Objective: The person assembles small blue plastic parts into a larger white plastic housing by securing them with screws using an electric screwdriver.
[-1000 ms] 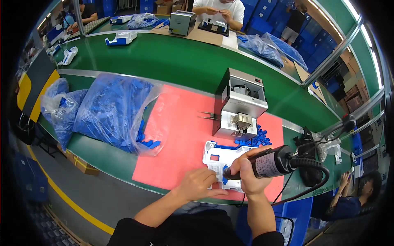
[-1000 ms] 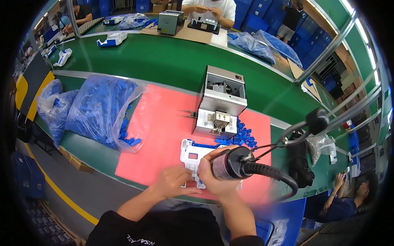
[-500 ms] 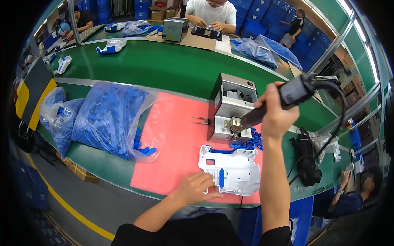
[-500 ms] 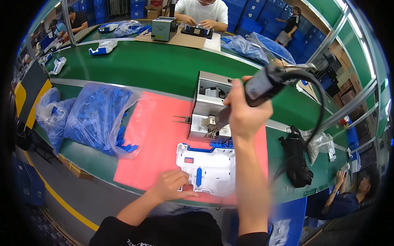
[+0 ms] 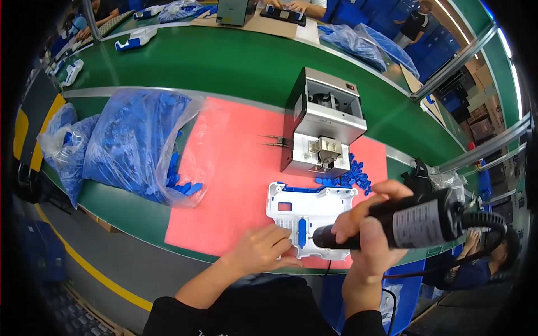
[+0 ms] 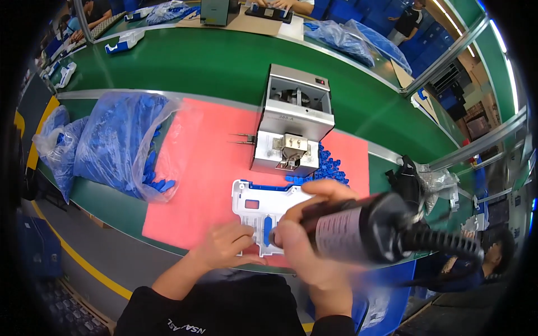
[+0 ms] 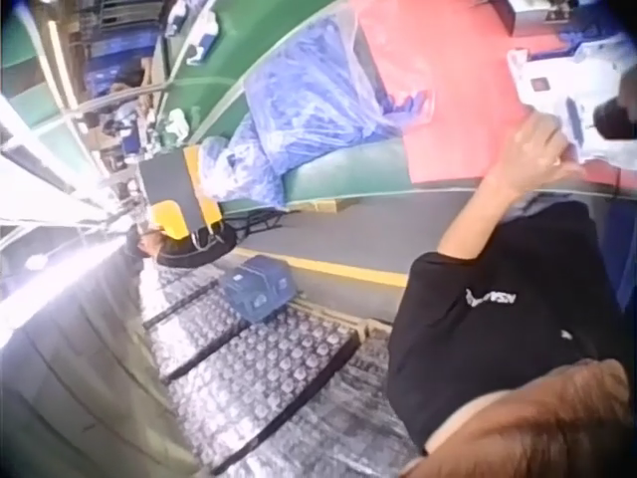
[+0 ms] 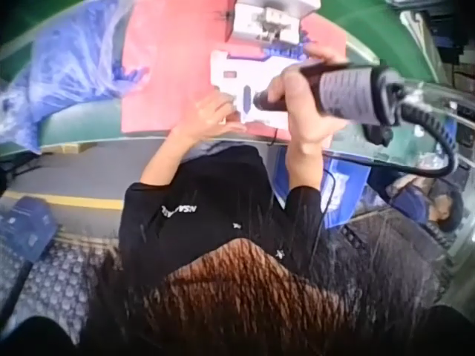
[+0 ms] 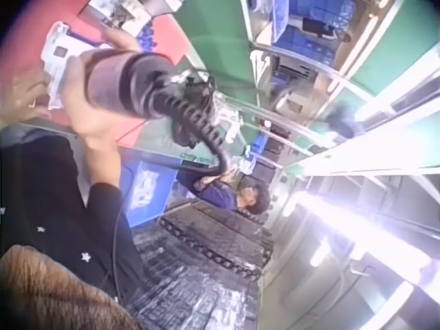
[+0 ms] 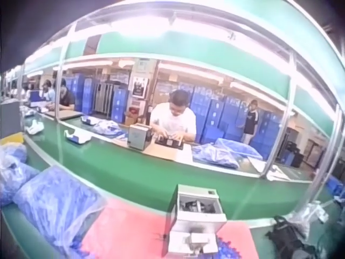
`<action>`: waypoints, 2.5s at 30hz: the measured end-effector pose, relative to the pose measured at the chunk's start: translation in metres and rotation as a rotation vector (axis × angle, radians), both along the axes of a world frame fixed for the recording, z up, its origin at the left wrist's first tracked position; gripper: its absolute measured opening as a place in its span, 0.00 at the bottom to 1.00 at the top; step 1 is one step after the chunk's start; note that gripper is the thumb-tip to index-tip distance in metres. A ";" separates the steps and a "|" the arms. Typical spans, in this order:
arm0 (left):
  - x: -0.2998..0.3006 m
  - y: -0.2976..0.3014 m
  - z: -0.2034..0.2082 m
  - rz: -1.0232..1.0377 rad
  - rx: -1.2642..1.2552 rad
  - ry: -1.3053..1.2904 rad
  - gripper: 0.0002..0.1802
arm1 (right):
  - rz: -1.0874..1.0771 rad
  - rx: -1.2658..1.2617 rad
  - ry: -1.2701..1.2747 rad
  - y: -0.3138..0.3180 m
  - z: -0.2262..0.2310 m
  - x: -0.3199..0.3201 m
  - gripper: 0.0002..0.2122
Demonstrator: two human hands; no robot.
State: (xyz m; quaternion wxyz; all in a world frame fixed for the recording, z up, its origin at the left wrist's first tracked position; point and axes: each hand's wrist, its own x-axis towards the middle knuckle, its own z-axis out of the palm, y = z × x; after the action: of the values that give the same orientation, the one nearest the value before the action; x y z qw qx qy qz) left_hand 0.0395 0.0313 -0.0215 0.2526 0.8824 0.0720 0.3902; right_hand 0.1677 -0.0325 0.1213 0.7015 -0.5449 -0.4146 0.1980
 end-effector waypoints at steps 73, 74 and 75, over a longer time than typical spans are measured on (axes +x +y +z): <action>-0.030 -0.023 0.030 0.072 0.140 -0.316 0.12 | -0.599 -0.338 -0.134 -0.117 -0.155 0.073 0.07; -0.036 -0.017 0.030 0.105 0.151 -0.283 0.12 | -0.593 -0.360 -0.129 -0.118 -0.157 0.075 0.06; -0.043 -0.010 0.030 0.133 0.163 -0.250 0.13 | -0.590 -0.381 -0.121 -0.119 -0.159 0.076 0.05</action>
State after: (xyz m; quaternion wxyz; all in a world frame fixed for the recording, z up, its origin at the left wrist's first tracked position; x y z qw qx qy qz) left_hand -0.0031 0.0216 0.0081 0.1607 0.8378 0.0666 0.5175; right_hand 0.2440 -0.1519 -0.0382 0.5883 -0.7731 -0.2357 0.0279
